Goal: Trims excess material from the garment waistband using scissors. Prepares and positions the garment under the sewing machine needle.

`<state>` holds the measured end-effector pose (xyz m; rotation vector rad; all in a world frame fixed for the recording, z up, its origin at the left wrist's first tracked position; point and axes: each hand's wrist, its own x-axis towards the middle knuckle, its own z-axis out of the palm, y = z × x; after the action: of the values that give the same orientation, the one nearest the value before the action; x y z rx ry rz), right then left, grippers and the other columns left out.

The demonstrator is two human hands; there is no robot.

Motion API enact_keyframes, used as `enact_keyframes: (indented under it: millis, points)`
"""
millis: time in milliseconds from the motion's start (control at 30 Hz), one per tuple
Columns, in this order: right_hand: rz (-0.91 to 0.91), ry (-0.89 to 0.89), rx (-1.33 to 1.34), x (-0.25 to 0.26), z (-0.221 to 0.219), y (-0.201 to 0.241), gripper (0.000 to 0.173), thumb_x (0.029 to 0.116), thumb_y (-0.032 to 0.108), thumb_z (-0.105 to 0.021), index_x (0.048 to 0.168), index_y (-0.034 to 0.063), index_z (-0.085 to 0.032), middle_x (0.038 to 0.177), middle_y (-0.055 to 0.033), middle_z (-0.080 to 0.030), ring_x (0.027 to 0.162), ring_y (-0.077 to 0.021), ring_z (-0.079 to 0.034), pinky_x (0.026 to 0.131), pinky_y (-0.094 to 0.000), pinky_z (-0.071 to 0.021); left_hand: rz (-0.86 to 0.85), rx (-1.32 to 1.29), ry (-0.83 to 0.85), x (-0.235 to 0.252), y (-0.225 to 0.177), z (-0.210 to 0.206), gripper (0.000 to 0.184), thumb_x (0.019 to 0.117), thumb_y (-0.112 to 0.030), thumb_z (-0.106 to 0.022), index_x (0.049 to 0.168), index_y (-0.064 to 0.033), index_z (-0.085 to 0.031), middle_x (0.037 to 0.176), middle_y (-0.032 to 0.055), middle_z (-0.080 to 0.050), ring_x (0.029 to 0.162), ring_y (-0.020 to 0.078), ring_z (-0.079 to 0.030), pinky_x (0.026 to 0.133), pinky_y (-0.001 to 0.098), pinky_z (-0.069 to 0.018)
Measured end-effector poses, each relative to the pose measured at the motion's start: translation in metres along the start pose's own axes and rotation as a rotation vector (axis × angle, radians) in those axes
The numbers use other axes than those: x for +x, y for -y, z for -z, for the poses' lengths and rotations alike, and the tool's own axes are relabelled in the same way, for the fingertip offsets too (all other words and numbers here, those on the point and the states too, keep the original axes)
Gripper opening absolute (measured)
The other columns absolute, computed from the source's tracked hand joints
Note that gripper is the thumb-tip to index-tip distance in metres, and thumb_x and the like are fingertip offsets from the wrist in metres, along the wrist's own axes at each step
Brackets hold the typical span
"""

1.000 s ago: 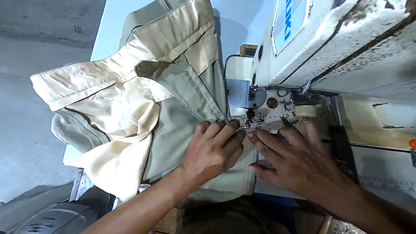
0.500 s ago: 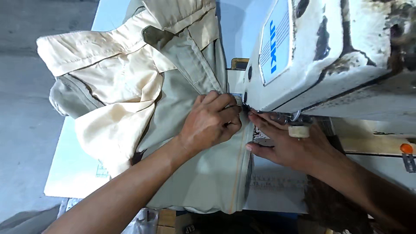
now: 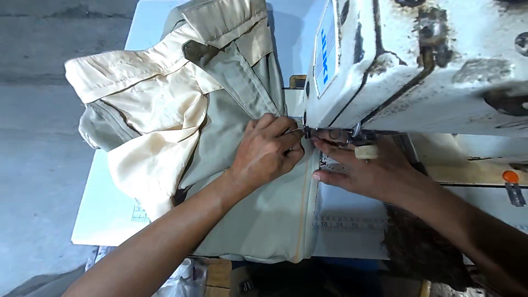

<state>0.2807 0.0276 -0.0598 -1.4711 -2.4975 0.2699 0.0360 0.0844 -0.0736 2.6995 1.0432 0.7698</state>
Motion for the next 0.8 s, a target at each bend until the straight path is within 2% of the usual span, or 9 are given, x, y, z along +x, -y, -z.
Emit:
enact_keyframes:
  millis: [167, 300, 400, 467, 533, 600, 667, 733, 800]
  points:
    - [-0.402, -0.075, 0.178, 0.021, 0.021, 0.017, 0.029, 0.0977, 0.029, -0.069, 0.106, 0.0019, -0.074, 0.098, -0.0187, -0.072, 0.095, -0.0334, -0.07, 0.082, -0.0559, -0.0545, 0.005, 0.031, 0.036, 0.003, -0.008, 0.01, 0.024, 0.0941, -0.028, -0.06, 0.1, -0.0183, -0.081, 0.112, 0.0031, -0.071, 0.099, 0.0241, -0.063, 0.078, 0.0428, -0.0485]
    - [-0.575, 0.024, 0.274, 0.043, 0.017, 0.024, 0.038, 0.0949, 0.038, -0.074, 0.114, 0.0048, -0.072, 0.11, -0.0169, -0.071, 0.108, -0.0299, -0.067, 0.094, -0.0527, -0.0519, -0.012, 0.051, -0.078, -0.008, -0.022, 0.021, 0.022, 0.0969, -0.027, -0.062, 0.099, -0.0161, -0.081, 0.119, 0.0078, -0.07, 0.103, 0.0263, -0.063, 0.086, 0.0434, -0.049]
    - [-0.578, 0.105, 0.282, 0.047, 0.016, 0.024, 0.044, 0.0977, 0.041, -0.069, 0.12, 0.0034, -0.07, 0.118, -0.0193, -0.07, 0.117, -0.033, -0.063, 0.101, -0.0543, -0.047, 0.006, 0.077, -0.074, -0.018, -0.035, 0.028, 0.021, 0.0975, -0.026, -0.062, 0.097, -0.0169, -0.081, 0.108, 0.0045, -0.071, 0.097, 0.0235, -0.064, 0.081, 0.0401, -0.0495]
    - [-0.515, 0.182, 0.251, 0.043, 0.021, 0.027, 0.039, 0.1029, 0.04, -0.06, 0.117, 0.0054, -0.07, 0.11, -0.0167, -0.071, 0.112, -0.0315, -0.065, 0.099, -0.0548, -0.0474, 0.016, 0.09, -0.065, -0.018, -0.04, 0.026, 0.02, 0.0958, -0.023, -0.063, 0.097, -0.0155, -0.081, 0.1, 0.0049, -0.072, 0.091, 0.0235, -0.066, 0.075, 0.0378, -0.0517]
    - [-0.421, 0.196, 0.266, 0.033, 0.025, 0.034, 0.026, 0.1041, 0.033, -0.056, 0.108, 0.0108, -0.07, 0.101, -0.0098, -0.069, 0.107, -0.0274, -0.062, 0.102, -0.0558, -0.0395, -0.008, 0.091, -0.051, -0.01, -0.041, 0.022, 0.019, 0.0948, -0.018, -0.064, 0.104, -0.0137, -0.08, 0.097, 0.0066, -0.072, 0.088, 0.0243, -0.067, 0.072, 0.0363, -0.0552]
    - [-0.367, 0.139, 0.279, 0.021, 0.026, 0.043, 0.023, 0.1024, 0.027, -0.059, 0.103, 0.009, -0.073, 0.101, -0.0112, -0.068, 0.113, -0.032, -0.059, 0.108, -0.0621, -0.0323, -0.064, 0.083, -0.03, 0.001, -0.039, 0.013, 0.022, 0.094, -0.012, -0.064, 0.111, -0.0107, -0.079, 0.092, 0.009, -0.071, 0.085, 0.0258, -0.069, 0.072, 0.0366, -0.0566]
    - [-0.315, 0.08, 0.269, 0.007, 0.027, 0.048, 0.022, 0.1024, 0.025, -0.059, 0.102, 0.0085, -0.074, 0.105, -0.0122, -0.068, 0.119, -0.0344, -0.057, 0.114, -0.0676, -0.0235, -0.103, 0.063, -0.005, 0.005, -0.037, 0.004, 0.015, 0.0918, -0.008, -0.066, 0.1, -0.0071, -0.078, 0.088, 0.0106, -0.069, 0.084, 0.0276, -0.068, 0.072, 0.0386, -0.057]
    - [-0.175, -0.09, 0.165, -0.018, 0.043, 0.049, 0.025, 0.1013, 0.03, -0.058, 0.098, 0.0125, -0.076, 0.11, -0.0098, -0.069, 0.112, -0.0298, -0.064, 0.106, -0.0623, -0.04, -0.101, 0.048, 0.009, 0.003, -0.034, 0.004, 0.013, 0.0935, -0.009, -0.065, 0.098, -0.0086, -0.077, 0.092, 0.0097, -0.071, 0.089, 0.0268, -0.069, 0.077, 0.0382, -0.0575]
    - [-0.033, -0.407, 0.045, -0.06, 0.078, 0.035, 0.023, 0.1027, 0.032, -0.058, 0.097, 0.0144, -0.073, 0.102, -0.005, -0.071, 0.095, -0.0147, -0.068, 0.085, -0.0364, -0.0561, -0.09, 0.023, 0.017, -0.005, -0.03, 0.007, 0.017, 0.0957, -0.009, -0.062, 0.102, -0.0091, -0.077, 0.101, 0.0083, -0.073, 0.097, 0.0242, -0.07, 0.084, 0.0352, -0.0581]
